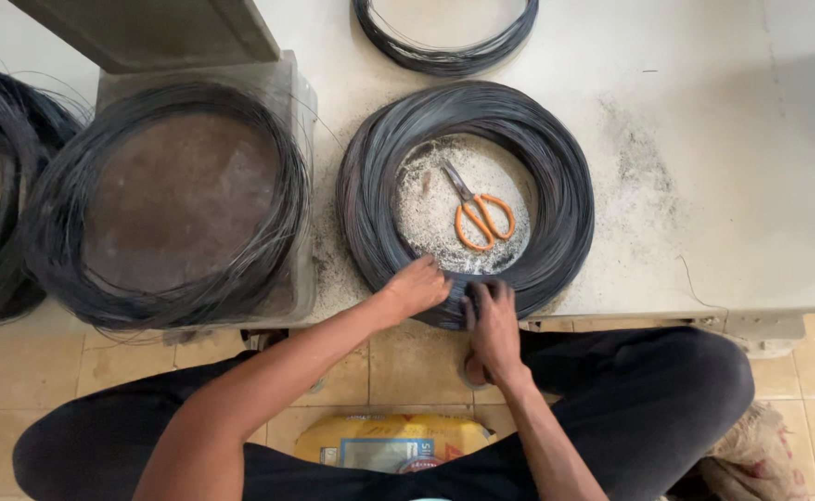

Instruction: The person uses orange-handled shears to cut a length of black wire from a coil on a white table. They then place the cut wire onto a separate coil and continue to organize the wire coils.

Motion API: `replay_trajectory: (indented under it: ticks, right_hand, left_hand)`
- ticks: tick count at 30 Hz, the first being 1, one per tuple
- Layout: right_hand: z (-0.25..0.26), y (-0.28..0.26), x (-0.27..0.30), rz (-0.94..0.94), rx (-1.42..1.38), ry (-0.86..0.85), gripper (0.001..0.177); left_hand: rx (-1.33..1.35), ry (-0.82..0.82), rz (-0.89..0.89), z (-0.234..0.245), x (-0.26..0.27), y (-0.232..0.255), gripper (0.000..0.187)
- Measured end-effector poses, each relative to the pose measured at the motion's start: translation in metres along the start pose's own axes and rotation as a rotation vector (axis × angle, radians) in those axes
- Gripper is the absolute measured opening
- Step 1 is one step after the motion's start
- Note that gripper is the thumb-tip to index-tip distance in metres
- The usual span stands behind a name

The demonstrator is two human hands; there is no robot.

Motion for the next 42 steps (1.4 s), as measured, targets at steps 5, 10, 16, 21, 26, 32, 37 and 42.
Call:
replay_trajectory:
  ticks: [5, 10, 16, 21, 26, 32, 37, 42]
  right_hand:
    - [-0.008, 0.001, 0.006, 0.067, 0.038, 0.060, 0.027]
    - [-0.015, -0.002, -0.001, 0.066, 0.008, 0.026, 0.025]
    - [-0.067, 0.010, -0.018, 0.016, -0.102, -0.081, 0.017]
    - [-0.073, 0.004, -0.038, 0.049, -0.251, -0.062, 0.014]
    - [-0.032, -0.039, -0.051, -0.152, -0.471, -0.108, 0.021]
    - [-0.068, -0.009, -0.053, -0.268, -0.678, -0.105, 0.022]
    - [-0.075, 0.000, -0.048, -0.214, -0.722, -0.110, 0.023]
    - [-0.072, 0.001, -0.051, -0.253, -0.641, -0.112, 0.024]
  left_hand:
    - [0.128, -0.065, -0.009, 0.036, -0.005, -0.018, 0.021]
    - [0.176, 0.054, -0.002, 0.051, -0.003, -0.024, 0.021]
    - [-0.126, 0.310, -0.086, 0.158, 0.012, -0.018, 0.014]
    - [0.089, 0.231, 0.132, 0.111, 0.046, -0.017, 0.020]
    - [0.105, 0.128, 0.411, 0.092, 0.052, -0.037, 0.026]
    - [0.310, 0.056, 0.472, 0.087, 0.024, -0.056, 0.061]
    - [0.407, -0.029, 0.490, 0.061, 0.021, -0.055, 0.070]
    - [0.368, -0.034, 0.529, 0.051, 0.019, -0.059, 0.059]
Point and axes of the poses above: each hand's wrist, its own x-axis away from the middle knuckle, its own z-axis out of the back of the hand, y = z × x, the point moved 9 cm from there along -x, towards the middle knuckle, and after that the axes turned 11 degrees about z, right-handed, at the moved point
